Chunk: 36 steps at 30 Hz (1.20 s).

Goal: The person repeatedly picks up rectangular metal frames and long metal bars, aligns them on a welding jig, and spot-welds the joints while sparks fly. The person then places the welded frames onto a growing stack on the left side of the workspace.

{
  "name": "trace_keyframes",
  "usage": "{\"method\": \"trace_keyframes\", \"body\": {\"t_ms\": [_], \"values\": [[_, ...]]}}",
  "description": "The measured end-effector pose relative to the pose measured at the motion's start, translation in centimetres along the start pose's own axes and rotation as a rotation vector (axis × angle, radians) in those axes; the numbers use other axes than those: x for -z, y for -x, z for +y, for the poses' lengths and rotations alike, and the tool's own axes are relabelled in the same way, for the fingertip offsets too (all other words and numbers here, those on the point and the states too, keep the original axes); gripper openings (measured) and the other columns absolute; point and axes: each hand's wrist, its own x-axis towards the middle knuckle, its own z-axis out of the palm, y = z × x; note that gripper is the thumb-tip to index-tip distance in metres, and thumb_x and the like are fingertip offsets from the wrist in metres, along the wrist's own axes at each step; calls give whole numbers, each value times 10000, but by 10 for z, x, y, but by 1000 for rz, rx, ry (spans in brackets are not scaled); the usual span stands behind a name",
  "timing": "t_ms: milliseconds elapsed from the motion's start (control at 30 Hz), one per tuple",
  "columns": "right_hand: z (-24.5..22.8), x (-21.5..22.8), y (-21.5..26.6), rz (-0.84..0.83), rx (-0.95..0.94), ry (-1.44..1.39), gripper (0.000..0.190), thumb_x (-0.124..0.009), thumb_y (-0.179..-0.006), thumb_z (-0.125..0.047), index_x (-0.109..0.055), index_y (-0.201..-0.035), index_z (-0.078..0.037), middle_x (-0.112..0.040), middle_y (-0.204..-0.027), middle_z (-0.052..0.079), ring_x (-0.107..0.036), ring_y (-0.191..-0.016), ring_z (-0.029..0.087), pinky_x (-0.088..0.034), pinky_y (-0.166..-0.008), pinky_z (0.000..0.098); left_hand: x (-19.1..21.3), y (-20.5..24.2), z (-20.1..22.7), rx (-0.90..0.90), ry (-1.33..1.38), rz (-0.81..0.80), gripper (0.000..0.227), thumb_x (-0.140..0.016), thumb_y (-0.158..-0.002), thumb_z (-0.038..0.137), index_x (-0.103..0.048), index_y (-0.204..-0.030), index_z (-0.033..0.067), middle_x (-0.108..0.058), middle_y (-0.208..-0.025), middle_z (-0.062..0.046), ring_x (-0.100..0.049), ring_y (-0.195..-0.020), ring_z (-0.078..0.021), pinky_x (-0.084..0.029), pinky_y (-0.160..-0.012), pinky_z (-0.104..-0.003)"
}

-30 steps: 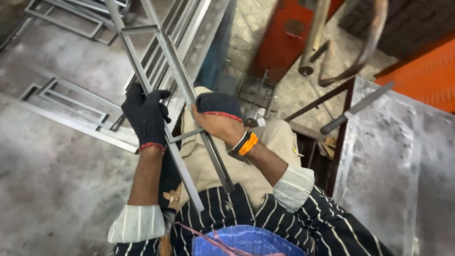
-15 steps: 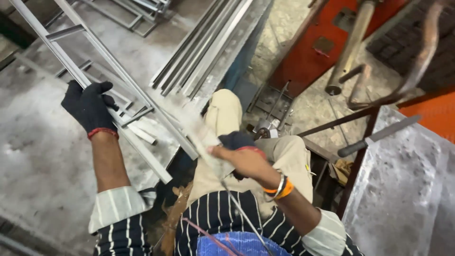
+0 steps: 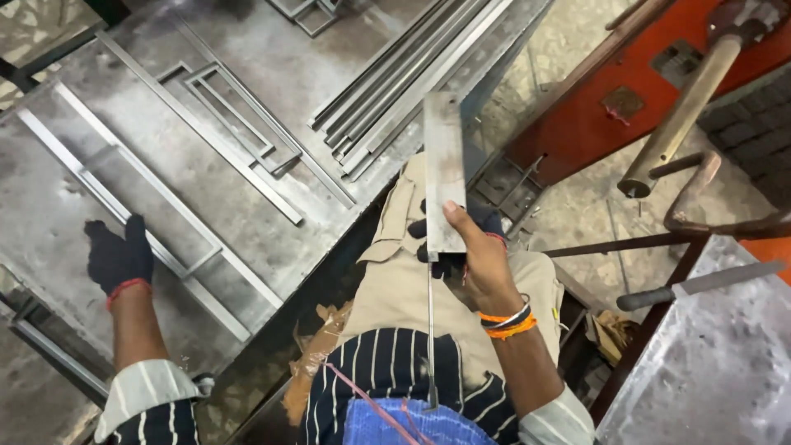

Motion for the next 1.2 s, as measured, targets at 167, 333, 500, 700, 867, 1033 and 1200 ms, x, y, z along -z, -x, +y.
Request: {"method": "trace_keyframes", "body": {"t_ms": [167, 333, 500, 700, 867, 1033, 1200], "values": [[-13, 8, -2, -103, 207, -99, 391, -620, -946, -167, -648, -1266, 56, -777, -1067, 134, -771, -879, 203, -627, -759, 335, 44, -7, 118, -152, 266, 14, 365, -701, -1030, 287, -658, -1220, -21, -689, -1172, -241, -649, -1069, -437, -502, -942, -512], [-1, 48, -26, -27, 234, -219, 330, -666, -944, -66, -670, -1249, 60, -752, -1007, 122, -746, -833, 206, -621, -729, 339, 43, -10, 291, -367, 702, -270, 144, -673, -984, 171, -699, -925, 42, -671, -931, -208, -638, -898, -426, -498, -776, -522], [11, 66, -15, 186, 220, -277, 195, -691, -956, -105, -729, -1118, -4, -752, -909, 40, -712, -735, 138, -559, -613, 279, 47, -10, 425, -736, 693, -214, 170, -744, -860, 160, -679, -987, 67, -671, -918, -153, -651, -889, -367, -489, -723, -498], [22, 79, 5, 238, 171, -319, 167, -693, -976, -137, -731, -1078, -11, -731, -863, 34, -699, -701, 130, -539, -595, 280, -36, -5, 474, -634, 394, -203, 216, -744, -765, 117, -658, -961, 92, -637, -966, -149, -651, -905, -353, -525, -777, -467], [22, 85, 1, 261, 176, -355, 203, -684, -956, -131, -735, -1112, -12, -743, -881, 27, -707, -721, 120, -546, -618, 276, -13, -9, 486, -611, 254, -263, 230, -769, -712, 191, -689, -893, 72, -651, -912, -156, -658, -861, -360, -527, -741, -465], [21, 86, 0, 263, 163, -343, 211, -692, -955, -123, -722, -1129, -8, -749, -883, 40, -718, -726, 137, -557, -619, 292, 5, -2, 490, -592, 203, -400, 137, -749, -759, 188, -727, -827, 72, -671, -917, -167, -660, -873, -374, -526, -730, -477], [28, 89, -4, 254, 172, -329, 235, -700, -947, -117, -726, -1154, -10, -759, -935, 53, -727, -761, 138, -569, -645, 289, 4, 5, 486, -650, 439, -238, 144, -683, -612, 115, -711, -698, 2, -680, -953, -219, -662, -891, -440, -554, -752, -470]]}}
